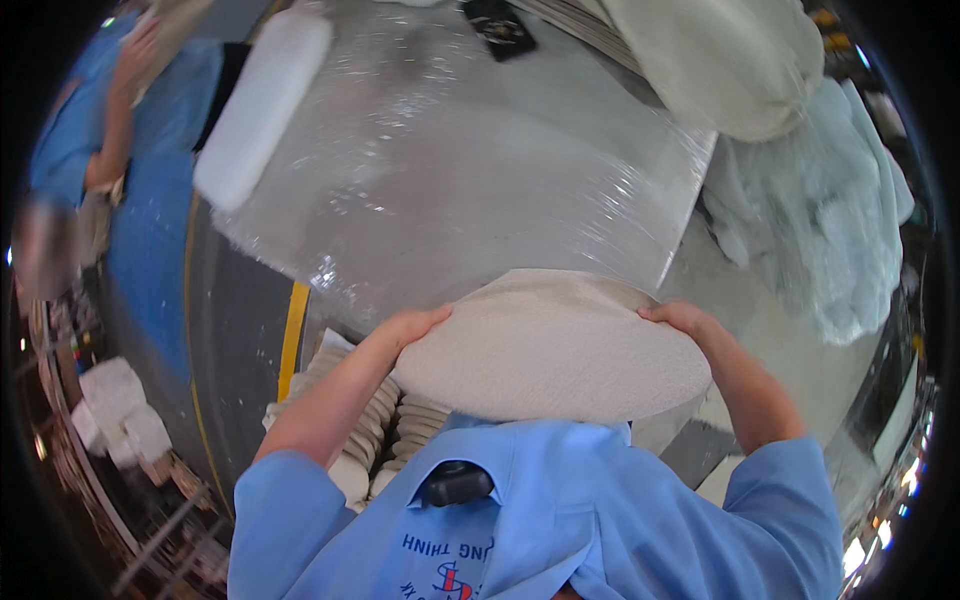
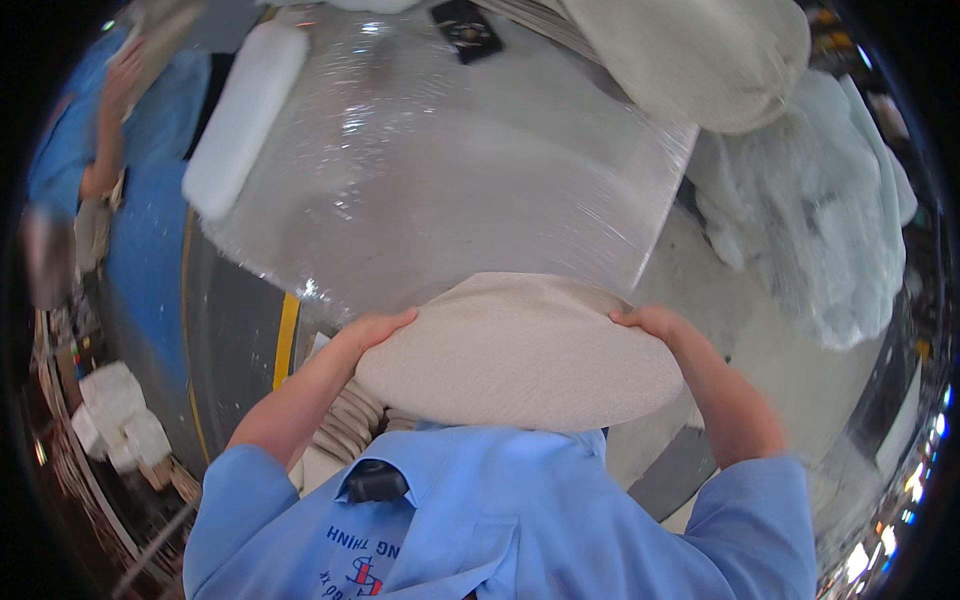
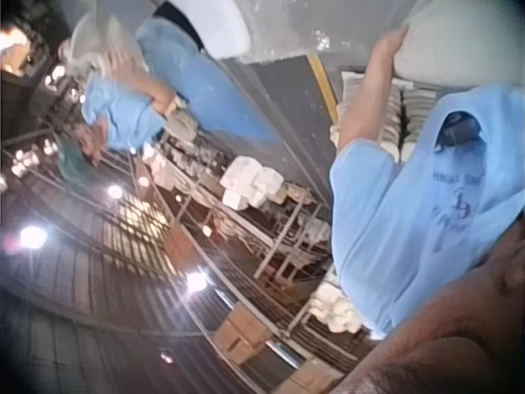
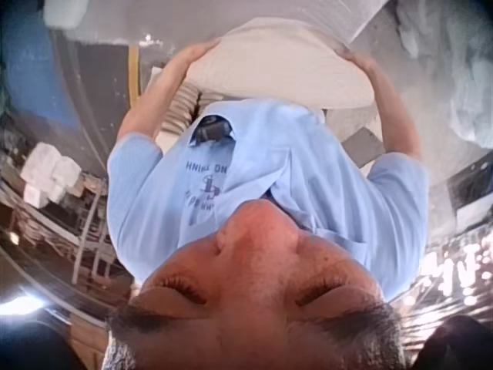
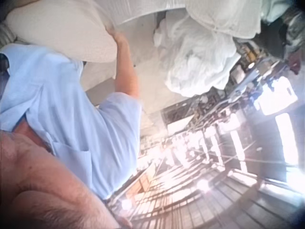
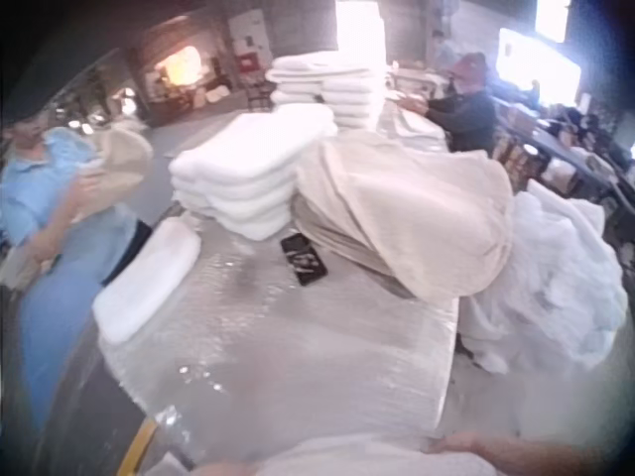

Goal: The person inserts white foam inserts into beige fabric covers at a work table, then folds and stacks the finished cushions. The person handles foam and covers one at a time, aligning edges and smoothing the fabric before stacking.

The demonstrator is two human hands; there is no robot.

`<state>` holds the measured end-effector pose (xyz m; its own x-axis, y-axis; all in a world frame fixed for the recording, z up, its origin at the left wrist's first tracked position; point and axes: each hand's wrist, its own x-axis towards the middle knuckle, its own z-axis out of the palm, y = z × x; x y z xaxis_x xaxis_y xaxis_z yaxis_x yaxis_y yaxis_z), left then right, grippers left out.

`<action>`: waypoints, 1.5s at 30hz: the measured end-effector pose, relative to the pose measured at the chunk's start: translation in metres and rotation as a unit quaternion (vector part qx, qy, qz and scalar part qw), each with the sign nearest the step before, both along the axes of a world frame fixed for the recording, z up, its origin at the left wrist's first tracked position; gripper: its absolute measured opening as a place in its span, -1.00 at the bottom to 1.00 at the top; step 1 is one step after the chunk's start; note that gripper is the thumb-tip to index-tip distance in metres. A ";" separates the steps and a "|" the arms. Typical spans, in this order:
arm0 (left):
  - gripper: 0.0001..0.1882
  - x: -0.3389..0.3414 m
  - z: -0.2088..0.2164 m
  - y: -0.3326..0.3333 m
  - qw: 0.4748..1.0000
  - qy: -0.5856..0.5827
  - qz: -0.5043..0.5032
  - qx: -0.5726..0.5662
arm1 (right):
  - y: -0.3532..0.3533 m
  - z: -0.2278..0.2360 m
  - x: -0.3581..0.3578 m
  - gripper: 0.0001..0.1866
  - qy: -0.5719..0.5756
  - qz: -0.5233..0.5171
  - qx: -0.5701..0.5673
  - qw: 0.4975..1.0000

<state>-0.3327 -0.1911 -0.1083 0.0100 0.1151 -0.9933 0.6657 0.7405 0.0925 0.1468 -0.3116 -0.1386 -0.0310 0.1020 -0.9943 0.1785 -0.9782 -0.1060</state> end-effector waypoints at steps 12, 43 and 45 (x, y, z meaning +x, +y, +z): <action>-0.46 0.022 0.090 -0.010 0.901 -0.213 0.293 0.241 | -0.097 0.000 -0.020 -0.37 0.178 -0.295 0.044 0.938; -0.32 0.090 0.122 0.004 0.690 -0.420 0.186 0.560 | -0.109 0.070 -0.033 -0.52 -0.012 -0.647 0.522 0.556; -0.32 0.098 0.129 0.006 0.667 -0.409 0.196 0.591 | -0.111 0.079 -0.042 -0.54 -0.010 -0.666 0.516 0.539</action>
<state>-0.2342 -0.1848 0.0202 0.2317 0.9662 0.1129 -0.1899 -0.0689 0.9794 0.1043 -0.4226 -0.0596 0.7631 0.5192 -0.3847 -0.5967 0.3376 -0.7280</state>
